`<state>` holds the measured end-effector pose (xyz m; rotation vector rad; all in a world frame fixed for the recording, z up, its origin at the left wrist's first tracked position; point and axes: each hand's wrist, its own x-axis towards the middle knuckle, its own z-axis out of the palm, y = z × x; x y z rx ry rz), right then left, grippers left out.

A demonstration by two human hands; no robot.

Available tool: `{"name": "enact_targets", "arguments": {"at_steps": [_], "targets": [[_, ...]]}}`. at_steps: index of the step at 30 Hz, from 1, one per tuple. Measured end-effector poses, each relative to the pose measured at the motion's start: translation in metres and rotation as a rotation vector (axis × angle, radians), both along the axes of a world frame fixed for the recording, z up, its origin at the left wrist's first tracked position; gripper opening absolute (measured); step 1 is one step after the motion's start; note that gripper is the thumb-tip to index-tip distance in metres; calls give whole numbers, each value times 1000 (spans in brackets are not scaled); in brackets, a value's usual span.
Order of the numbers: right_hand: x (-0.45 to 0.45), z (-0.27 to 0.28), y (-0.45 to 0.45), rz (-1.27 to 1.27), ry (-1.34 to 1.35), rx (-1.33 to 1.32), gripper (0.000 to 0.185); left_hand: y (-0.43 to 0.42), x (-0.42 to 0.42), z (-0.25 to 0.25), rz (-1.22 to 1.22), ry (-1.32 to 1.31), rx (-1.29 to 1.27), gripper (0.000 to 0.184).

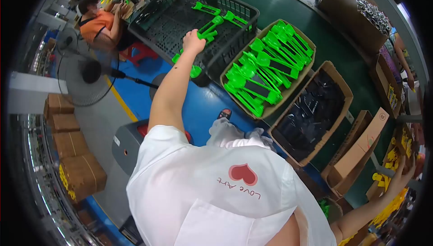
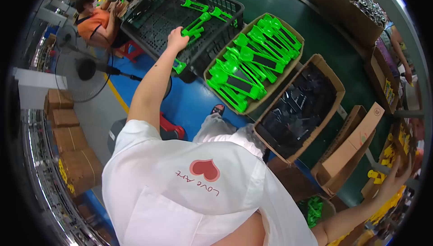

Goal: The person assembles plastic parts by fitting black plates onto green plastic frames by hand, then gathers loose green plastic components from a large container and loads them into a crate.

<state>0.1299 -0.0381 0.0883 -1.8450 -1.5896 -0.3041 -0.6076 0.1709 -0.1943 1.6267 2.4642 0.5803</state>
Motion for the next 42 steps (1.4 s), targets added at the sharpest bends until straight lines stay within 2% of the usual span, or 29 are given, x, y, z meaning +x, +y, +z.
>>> {"name": "enact_targets", "arguments": {"at_steps": [1, 2, 3, 5, 6, 7, 8, 9, 11, 13, 14, 16, 17, 18, 19, 20, 22, 24, 26, 27, 28, 31, 32, 35, 38, 39, 41, 42], "targets": [[-34, -12, -5, -51, 99, 9, 44, 25, -23, -12, -6, 71, -30, 62], [-65, -26, -9, -99, 195, 21, 43, 43, -39, -29, 27, 88, -168, 75], [-92, -39, -12, -122, 257, 12, 43, 49, -40, -40, 83, 107, -194, 75], [-155, -58, -10, -225, 285, -45, 43, 80, -58, -65, -279, -108, -605, 69], [-175, -72, -10, -240, 324, -72, 45, 78, -51, -43, -265, -409, -671, 65], [-193, -80, -10, -252, 383, -122, 45, 77, -36, 4, -249, -700, -729, 63], [-214, -85, -11, -270, 394, -152, 44, 81, -29, 41, -271, -727, -820, 62], [-231, -87, -13, -287, 401, -180, 44, 103, -34, 26, -304, -642, -716, 51], [-248, -92, -21, -320, 435, -232, 43, 154, -47, -18, -428, -127, -239, 40], [-267, -97, -26, -362, 411, -254, 42, 188, -57, -38, -416, 159, -108, 47], [-276, -99, -28, -389, 364, -261, 42, 205, -63, -46, -426, 279, -236, 57], [-295, -96, -32, -434, 345, -277, 41, 218, -70, -52, -400, 373, -336, 59], [-303, -95, -35, -419, 338, -264, 41, 225, -82, -71, -434, 387, -291, 55], [-309, -96, -41, -418, 331, -251, 41, 227, -85, -54, -449, 313, -496, 41], [-314, -97, -51, -432, 321, -238, 40, 244, -104, -96, -528, 471, -370, 30], [-316, -99, -61, -469, 291, -247, 40, 226, -96, -72, -505, 341, -478, 26], [-317, -113, -79, -550, 237, -264, 40, 203, -90, -79, -667, 277, -394, 25], [-317, -137, -93, -609, 235, -303, 38, 165, -76, -77, -847, 100, -280, 22], [-322, -155, -94, -632, 312, -396, 36, 116, -54, -57, -1069, -25, -435, 23], [-326, -164, -87, -630, 371, -454, 35, 91, -41, -37, -1119, -225, -618, 25], [-323, -178, -84, -591, 438, -457, 32, 71, -40, -41, -1186, -435, -545, 27], [-296, -227, -62, -501, 613, -478, 29, 58, -32, -18, -1012, -418, -218, 34], [-289, -232, -47, -503, 589, -514, 29, 58, -41, -24, -1013, -104, -16, 39], [-259, -265, -6, -534, 377, -539, 29, 53, -75, -63, -808, 234, -493, 43], [-231, -305, 17, -613, 199, -808, 30, 46, -75, -52, -792, 141, -627, 35], [-229, -303, 23, -578, 198, -851, 32, 47, -79, -62, -765, 81, -748, 34], [-223, -290, 33, -482, 194, -929, 37, 26, -78, -54, -836, 101, -706, 39], [-220, -295, 35, -420, 155, -764, 37, 17, -76, -52, -811, 137, -694, 36]]}}
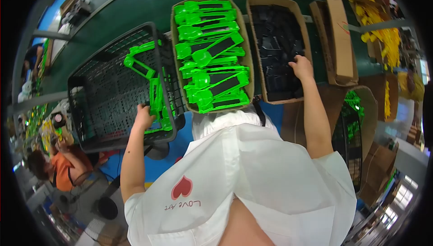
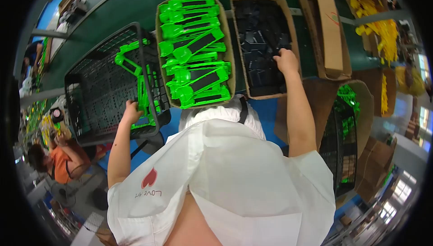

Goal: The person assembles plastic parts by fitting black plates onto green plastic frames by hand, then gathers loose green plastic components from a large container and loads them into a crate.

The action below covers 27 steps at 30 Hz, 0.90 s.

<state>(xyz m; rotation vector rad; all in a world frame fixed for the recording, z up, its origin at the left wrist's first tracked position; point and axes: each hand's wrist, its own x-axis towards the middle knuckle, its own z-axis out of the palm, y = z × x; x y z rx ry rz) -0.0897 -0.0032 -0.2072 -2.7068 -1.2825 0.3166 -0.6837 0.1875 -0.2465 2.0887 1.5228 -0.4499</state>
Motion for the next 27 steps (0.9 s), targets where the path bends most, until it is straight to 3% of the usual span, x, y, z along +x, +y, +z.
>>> {"name": "enact_targets", "arguments": {"at_steps": [3, 5, 6, 7, 9, 12, 13, 17, 23, 27], "targets": [[16, -20, 5, -12, -168, 355, 33, -14, -10, -15, 29, -31, 184, 25], [-12, 34, 17, -499, 670, 485, 28, -8, 0, 21, 299, -173, 247, 21], [-18, 42, 17, -453, 745, 451, 26, -7, 5, 41, 422, -250, 278, 19], [-21, 50, 17, -407, 811, 420, 24, -8, 8, 53, 395, -343, 485, 12], [-47, 76, 24, -178, 888, 332, 23, -11, 28, 85, 755, -765, 362, 13], [-89, 102, 33, 113, 966, 275, 18, -24, 86, 131, 814, -1167, 241, 20], [-111, 126, 39, 156, 1031, 252, 15, -28, 100, 137, 815, -1164, 109, 29], [-162, 157, 43, 394, 999, 258, 10, -45, 153, 153, 595, -1192, -541, 21], [-194, 160, 39, 168, 1221, 147, 21, -55, 172, 156, 410, -1122, -691, 22], [-205, 146, 36, 190, 1175, 153, 18, -59, 169, 153, 361, -1089, -704, 21]]}}
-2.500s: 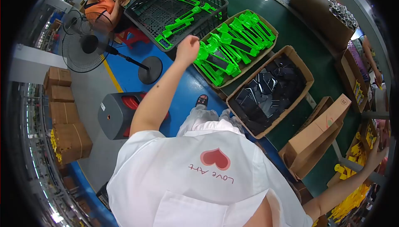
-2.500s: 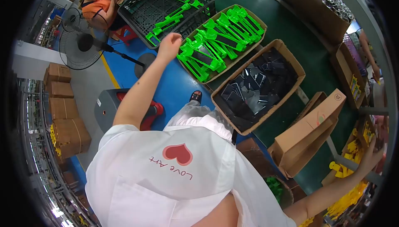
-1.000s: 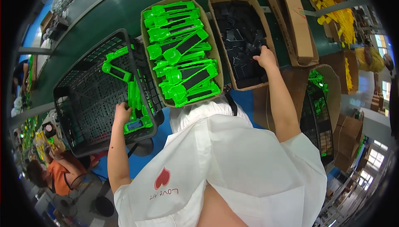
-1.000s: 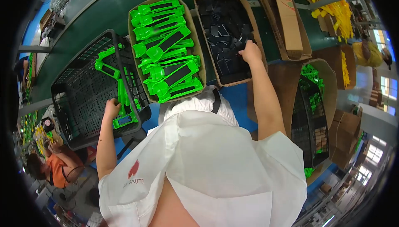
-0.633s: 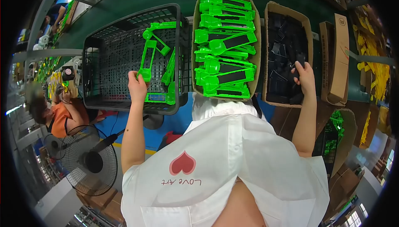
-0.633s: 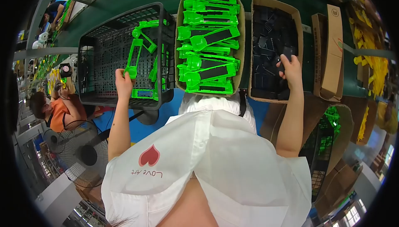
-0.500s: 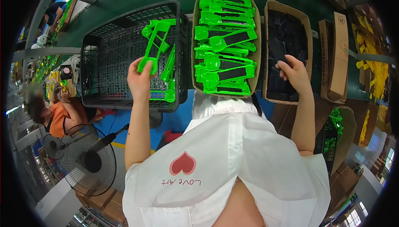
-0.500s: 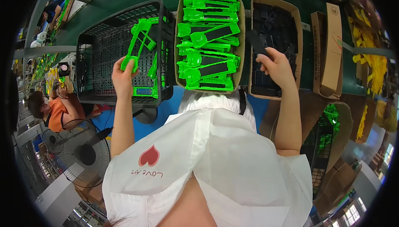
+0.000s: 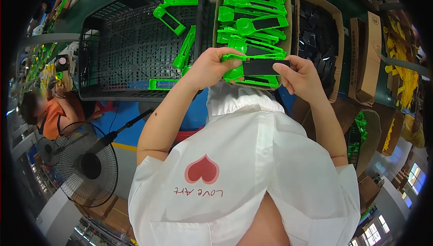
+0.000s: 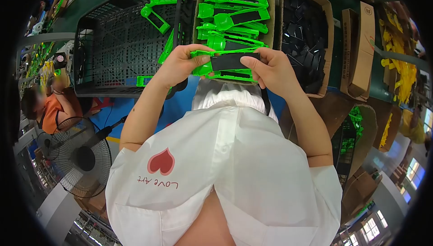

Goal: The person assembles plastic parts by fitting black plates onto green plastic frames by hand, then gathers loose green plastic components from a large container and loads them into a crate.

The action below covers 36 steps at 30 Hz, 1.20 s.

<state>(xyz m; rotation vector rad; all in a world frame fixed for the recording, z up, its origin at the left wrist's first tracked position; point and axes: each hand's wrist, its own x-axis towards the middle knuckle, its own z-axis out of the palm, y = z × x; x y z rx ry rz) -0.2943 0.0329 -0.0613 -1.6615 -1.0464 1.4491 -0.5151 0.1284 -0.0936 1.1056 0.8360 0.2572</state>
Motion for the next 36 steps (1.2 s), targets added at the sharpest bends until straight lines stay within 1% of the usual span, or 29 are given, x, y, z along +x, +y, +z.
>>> {"name": "enact_targets", "arguments": {"at_steps": [1, 4, 7, 10, 13, 16, 19, 22, 23, 26, 27, 28, 30, 31, 33, 35, 36], "targets": [[-1, 1, -1, -12, -11, 17, 20, -1, -1, 0, -10, 18, 5, 21], [-2, 2, -2, -46, -122, 11, 22, -2, -5, -1, 30, -60, -42, 17], [-3, -1, -1, -40, -164, -38, 27, -4, -5, -4, 23, -32, -25, 18], [-6, -17, -1, -36, -213, -71, 29, -8, -1, -10, 43, -88, -62, 17], [-5, -24, 3, -36, -324, -68, 32, -11, 8, -15, 85, -22, -48, 17], [6, -44, 3, 242, -1100, 168, 33, -13, 12, -28, 66, -45, -1, 17], [9, -30, 4, 40, -1248, 234, 35, -7, 13, -29, 2, 23, 118, 17], [27, -40, 5, -43, -146, -121, 38, 0, 11, -31, -71, -74, 161, 18], [32, -47, 3, -46, -114, -184, 38, 1, 12, -33, -97, -63, 203, 17], [21, -47, -1, -96, -373, -52, 36, -9, 32, -18, -440, 411, 1108, 22], [19, -47, -1, -63, -526, -21, 33, -15, 44, -9, -444, 512, 1070, 28], [18, -52, -2, -54, -617, 49, 40, -16, 57, -5, -443, 525, 1029, 28], [16, -48, -7, -99, -228, -51, 50, -13, 82, -3, -443, 551, 954, 28], [18, -51, -11, -86, -276, 26, 52, -16, 89, -8, -375, 511, 937, 29], [23, -61, -19, -70, -368, 180, 59, -19, 97, -10, -362, 494, 967, 29], [28, -65, -20, -100, -71, 127, 63, -14, 105, -8, -337, 508, 993, 31], [32, -68, -18, -114, 75, 107, 65, -1, 111, -13, -387, 528, 1051, 31]]}}
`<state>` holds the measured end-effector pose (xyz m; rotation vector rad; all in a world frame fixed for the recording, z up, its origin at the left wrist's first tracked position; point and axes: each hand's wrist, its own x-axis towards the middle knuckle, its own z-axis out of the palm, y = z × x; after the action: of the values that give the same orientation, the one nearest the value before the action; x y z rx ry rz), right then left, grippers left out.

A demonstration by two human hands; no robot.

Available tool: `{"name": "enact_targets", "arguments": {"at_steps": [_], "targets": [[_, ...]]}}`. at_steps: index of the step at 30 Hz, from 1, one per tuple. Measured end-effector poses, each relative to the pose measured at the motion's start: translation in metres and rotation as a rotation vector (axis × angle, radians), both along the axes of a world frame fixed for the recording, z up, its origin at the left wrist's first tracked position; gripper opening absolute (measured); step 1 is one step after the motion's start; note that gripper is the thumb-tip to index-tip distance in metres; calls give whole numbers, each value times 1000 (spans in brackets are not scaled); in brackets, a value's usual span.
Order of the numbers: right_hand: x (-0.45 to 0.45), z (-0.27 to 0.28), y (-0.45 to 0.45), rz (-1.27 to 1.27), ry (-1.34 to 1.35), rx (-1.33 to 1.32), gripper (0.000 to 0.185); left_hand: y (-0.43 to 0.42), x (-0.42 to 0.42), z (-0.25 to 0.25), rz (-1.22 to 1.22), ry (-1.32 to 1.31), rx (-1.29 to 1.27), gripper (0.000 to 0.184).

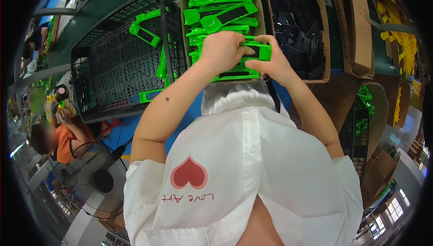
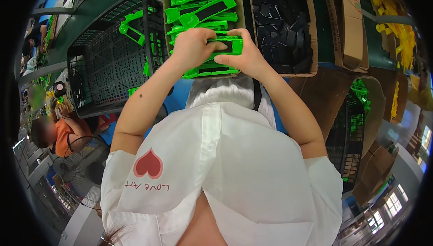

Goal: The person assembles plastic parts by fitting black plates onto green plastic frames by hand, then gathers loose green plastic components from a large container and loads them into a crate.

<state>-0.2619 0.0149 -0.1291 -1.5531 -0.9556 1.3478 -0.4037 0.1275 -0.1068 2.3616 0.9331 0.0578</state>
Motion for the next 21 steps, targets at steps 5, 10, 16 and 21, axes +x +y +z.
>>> {"name": "enact_targets", "arguments": {"at_steps": [5, 10, 16, 21], "targets": [[55, -30, 0, -207, -89, -23, 52, 90, 35, -39, -154, 53, 628, 41], [134, -93, -32, -95, -1339, -111, 49, 107, 28, -95, -97, 68, 527, 60], [133, -88, -22, 28, -873, -179, 18, 164, -68, -66, 560, -609, 844, 16], [141, -92, -17, -116, -820, 64, 15, 165, -173, -139, 484, 36, 671, 39]]}}
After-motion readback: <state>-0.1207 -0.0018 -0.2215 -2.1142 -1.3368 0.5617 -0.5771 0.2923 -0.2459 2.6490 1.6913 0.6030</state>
